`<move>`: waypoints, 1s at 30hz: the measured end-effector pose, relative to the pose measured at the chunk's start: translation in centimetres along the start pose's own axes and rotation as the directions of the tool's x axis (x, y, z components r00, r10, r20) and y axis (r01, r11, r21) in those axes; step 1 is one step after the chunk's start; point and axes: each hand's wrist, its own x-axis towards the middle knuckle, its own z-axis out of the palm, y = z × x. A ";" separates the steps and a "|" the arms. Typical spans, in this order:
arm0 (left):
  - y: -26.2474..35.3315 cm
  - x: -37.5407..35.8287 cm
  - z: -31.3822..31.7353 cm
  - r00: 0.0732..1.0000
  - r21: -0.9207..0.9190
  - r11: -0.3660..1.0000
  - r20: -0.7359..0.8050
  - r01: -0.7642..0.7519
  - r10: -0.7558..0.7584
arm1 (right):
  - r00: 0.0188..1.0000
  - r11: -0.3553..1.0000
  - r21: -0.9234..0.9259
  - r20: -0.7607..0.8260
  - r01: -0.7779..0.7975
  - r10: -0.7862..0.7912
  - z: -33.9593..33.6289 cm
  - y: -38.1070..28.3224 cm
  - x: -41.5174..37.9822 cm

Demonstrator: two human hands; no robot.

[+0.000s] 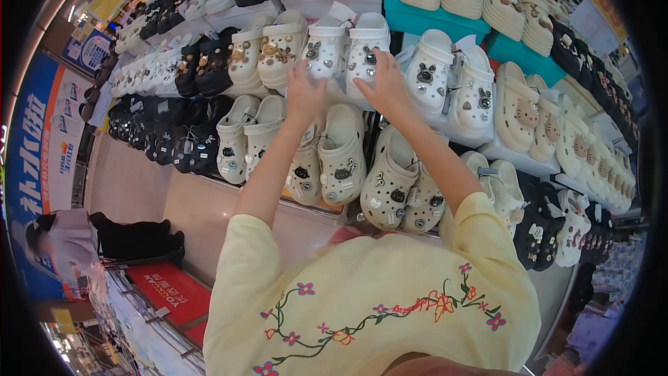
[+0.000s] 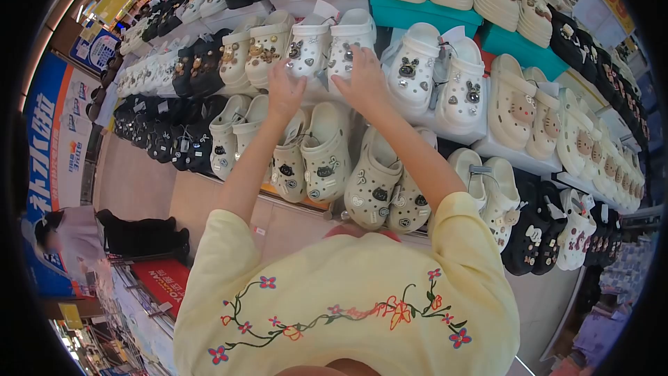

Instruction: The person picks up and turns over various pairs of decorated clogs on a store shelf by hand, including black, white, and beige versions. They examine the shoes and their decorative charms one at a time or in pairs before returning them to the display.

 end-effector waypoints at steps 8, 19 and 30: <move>-4.0 5.1 0.4 0.980 -0.038 0.997 0.190 -0.061 0.067 | 0.982 0.988 -0.034 -0.116 -0.154 0.149 2.2 0.5 2.6; -4.8 8.6 -0.3 0.898 -0.224 0.973 0.436 0.045 0.059 | 0.946 0.970 -0.056 -0.241 -0.237 0.217 3.2 -0.5 2.2; -4.8 7.6 0.0 0.911 -0.231 0.972 0.406 0.029 0.070 | 0.927 0.955 -0.128 -0.307 -0.267 0.217 4.5 -0.8 1.6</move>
